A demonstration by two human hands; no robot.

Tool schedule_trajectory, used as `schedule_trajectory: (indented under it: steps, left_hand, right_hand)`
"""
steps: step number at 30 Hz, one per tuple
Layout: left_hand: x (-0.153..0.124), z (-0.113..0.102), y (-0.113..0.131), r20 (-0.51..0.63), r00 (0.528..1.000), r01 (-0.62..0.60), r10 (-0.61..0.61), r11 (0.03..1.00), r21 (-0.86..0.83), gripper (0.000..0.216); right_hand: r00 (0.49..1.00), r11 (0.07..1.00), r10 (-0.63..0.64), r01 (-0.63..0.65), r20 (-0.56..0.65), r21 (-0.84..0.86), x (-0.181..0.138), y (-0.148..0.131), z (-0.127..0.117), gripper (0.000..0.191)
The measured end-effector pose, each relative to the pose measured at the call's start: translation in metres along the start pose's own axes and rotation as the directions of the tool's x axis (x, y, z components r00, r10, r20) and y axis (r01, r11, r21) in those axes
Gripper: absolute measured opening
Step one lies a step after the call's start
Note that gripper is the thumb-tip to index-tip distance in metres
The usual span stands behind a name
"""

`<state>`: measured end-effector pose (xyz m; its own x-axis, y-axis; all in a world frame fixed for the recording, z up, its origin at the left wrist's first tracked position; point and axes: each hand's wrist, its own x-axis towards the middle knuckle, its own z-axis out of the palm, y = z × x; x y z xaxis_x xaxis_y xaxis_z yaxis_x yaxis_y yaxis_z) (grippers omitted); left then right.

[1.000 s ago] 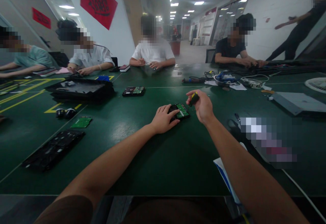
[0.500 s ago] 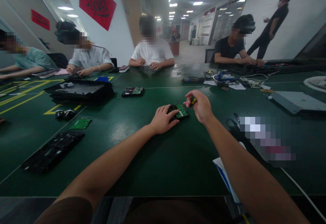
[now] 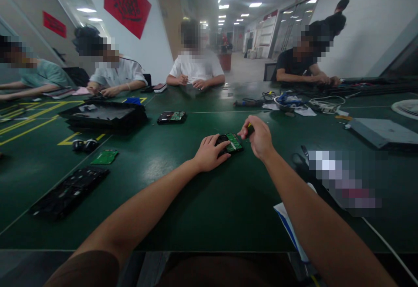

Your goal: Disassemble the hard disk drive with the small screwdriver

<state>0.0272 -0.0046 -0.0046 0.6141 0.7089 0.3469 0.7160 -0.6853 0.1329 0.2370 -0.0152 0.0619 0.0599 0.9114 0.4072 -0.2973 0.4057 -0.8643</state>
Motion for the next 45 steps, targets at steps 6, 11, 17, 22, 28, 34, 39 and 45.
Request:
schedule_trajectory:
  steps: [6, 11, 17, 22, 28, 34, 39, 45]
  left_hand:
    - [0.0, 0.001, 0.0, -0.014, 1.0, -0.004, 0.005, 1.0, 0.023, 0.06]
    - [0.001, 0.001, 0.0, -0.004, 1.0, -0.003, 0.003, 1.0, 0.018, 0.06]
    - [0.001, 0.0, 0.0, 0.0, 1.0, 0.001, -0.001, 1.0, 0.011, 0.06]
    - [0.001, 0.0, 0.0, 0.004, 1.0, 0.007, -0.007, 1.0, 0.016, 0.06]
    - [0.001, -0.002, 0.002, 0.006, 1.0, 0.004, -0.004, 1.0, -0.001, 0.06]
    - [0.002, -0.003, 0.003, 0.014, 1.0, 0.011, -0.011, 1.0, 0.005, 0.06]
    - [0.001, -0.002, 0.002, 0.006, 1.0, 0.01, -0.01, 1.0, -0.005, 0.06]
    - [0.0, -0.003, 0.001, 0.012, 1.0, 0.01, -0.01, 1.0, -0.013, 0.06]
  right_hand:
    - [0.999, 1.0, -0.03, 0.03, 0.016, -0.006, 0.0, 0.004, 0.004, 0.051]
    - [0.993, 0.994, -0.099, 0.095, -0.071, -0.058, 0.004, 0.008, -0.005, 0.032]
    - [0.999, 0.999, -0.046, 0.046, -0.007, -0.011, 0.002, 0.006, -0.004, 0.034]
    - [0.998, 1.0, 0.029, -0.029, 0.047, -0.008, -0.002, -0.001, 0.006, 0.044]
    - [1.0, 1.0, 0.016, -0.016, -0.01, -0.012, 0.002, -0.002, -0.001, 0.054]
    - [0.998, 0.994, -0.05, 0.046, -0.039, -0.102, 0.003, 0.005, -0.002, 0.039]
    - [1.0, 0.999, -0.01, 0.009, -0.022, -0.041, 0.001, 0.008, 0.003, 0.036]
    - [0.987, 0.996, -0.053, 0.041, -0.154, -0.076, 0.009, 0.01, -0.014, 0.031]
